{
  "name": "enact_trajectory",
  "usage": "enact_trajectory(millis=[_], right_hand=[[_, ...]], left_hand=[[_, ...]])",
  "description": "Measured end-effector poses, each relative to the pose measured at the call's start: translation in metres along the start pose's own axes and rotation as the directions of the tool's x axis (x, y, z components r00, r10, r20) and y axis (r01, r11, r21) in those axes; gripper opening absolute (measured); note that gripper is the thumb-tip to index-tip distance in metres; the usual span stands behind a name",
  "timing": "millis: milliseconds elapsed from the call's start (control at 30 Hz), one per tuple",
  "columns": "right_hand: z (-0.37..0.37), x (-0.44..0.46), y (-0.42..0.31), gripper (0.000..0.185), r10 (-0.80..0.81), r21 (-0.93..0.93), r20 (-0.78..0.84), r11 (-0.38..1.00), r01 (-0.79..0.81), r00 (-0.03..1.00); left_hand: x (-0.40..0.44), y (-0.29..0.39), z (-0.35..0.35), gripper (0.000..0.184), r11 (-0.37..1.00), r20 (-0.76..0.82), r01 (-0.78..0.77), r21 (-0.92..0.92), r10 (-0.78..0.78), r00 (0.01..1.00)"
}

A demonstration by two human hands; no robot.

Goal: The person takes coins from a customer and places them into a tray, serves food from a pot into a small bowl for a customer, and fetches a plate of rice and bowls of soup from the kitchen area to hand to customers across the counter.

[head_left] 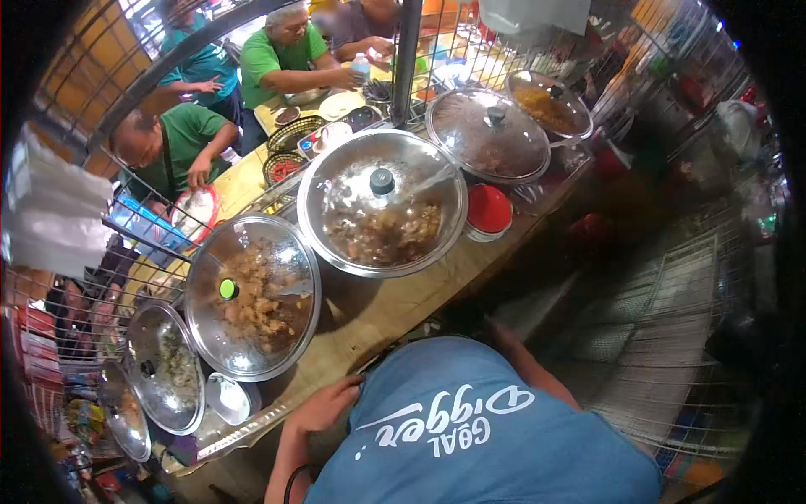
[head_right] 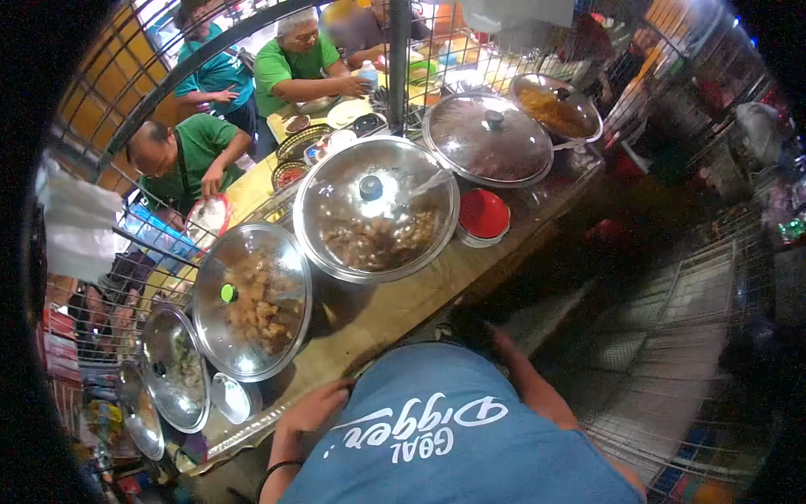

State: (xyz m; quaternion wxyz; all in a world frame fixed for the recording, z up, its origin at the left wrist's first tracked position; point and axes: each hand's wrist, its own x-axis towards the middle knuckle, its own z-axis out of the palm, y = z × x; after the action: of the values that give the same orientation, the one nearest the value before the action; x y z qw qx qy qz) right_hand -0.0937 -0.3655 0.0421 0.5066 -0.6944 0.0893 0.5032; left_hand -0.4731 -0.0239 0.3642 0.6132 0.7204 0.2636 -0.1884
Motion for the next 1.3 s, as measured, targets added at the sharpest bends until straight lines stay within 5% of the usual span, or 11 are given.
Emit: enact_trajectory(millis=[167,300,333,467,567,767,933,1033,1167,1233,1300], right_hand=[[0.033,-0.046,-0.143,0.053,-0.295,-0.218,-0.177,0.942,0.255,0.939],[-0.005,0.015,-0.094,0.055,-0.604,-0.472,-0.071,0.721,0.506,0.794],[0.007,-0.006,-0.091,0.051,-0.441,-0.474,-0.180,0.822,0.315,0.879],[-0.006,0.007,0.013,0.046,-0.300,-0.856,-0.223,0.516,-0.038,0.927],[-0.027,0.066,0.136,0.046,-0.228,-0.799,-0.241,0.598,-0.059,0.944],[-0.030,0.007,0.157,0.026,-0.126,-0.709,-0.275,0.696,-0.113,0.953],[0.017,-0.077,0.097,0.019,-0.536,-0.674,-0.158,0.672,0.305,0.830],[0.034,-0.130,0.055,0.029,-0.234,-0.661,-0.294,0.750,-0.020,0.927],[0.021,-0.104,0.108,0.030,-0.447,-0.609,-0.274,0.766,0.207,0.852],[0.025,-0.132,0.082,0.031,-0.082,-0.533,-0.396,0.832,-0.156,0.915],[0.019,-0.135,0.070,0.031,-0.067,-0.579,-0.396,0.792,-0.192,0.916]], left_hand=[[0.068,0.049,0.003,0.045,0.916,-0.086,-0.400,-0.023,0.397,0.914],[0.103,0.081,0.010,0.040,0.891,-0.088,-0.449,0.071,0.454,0.887],[0.116,0.082,0.012,0.040,0.862,-0.003,-0.490,0.130,0.495,0.869],[0.139,0.060,0.030,0.029,0.828,-0.307,-0.556,-0.070,0.513,0.802],[0.138,0.065,0.027,0.017,0.814,-0.332,-0.570,0.114,0.572,0.750],[0.176,0.030,0.020,0.018,0.794,-0.233,-0.531,0.296,0.599,0.766],[0.166,0.039,0.031,0.019,0.758,-0.196,-0.532,0.378,0.627,0.754],[0.172,0.044,0.035,0.019,0.750,-0.154,-0.544,0.378,0.630,0.761],[0.180,0.049,0.036,0.020,0.735,-0.149,-0.544,0.405,0.640,0.753],[0.182,0.050,0.036,0.020,0.721,-0.152,-0.553,0.418,0.655,0.740],[0.184,0.049,0.037,0.020,0.708,-0.162,-0.565,0.425,0.673,0.721]])
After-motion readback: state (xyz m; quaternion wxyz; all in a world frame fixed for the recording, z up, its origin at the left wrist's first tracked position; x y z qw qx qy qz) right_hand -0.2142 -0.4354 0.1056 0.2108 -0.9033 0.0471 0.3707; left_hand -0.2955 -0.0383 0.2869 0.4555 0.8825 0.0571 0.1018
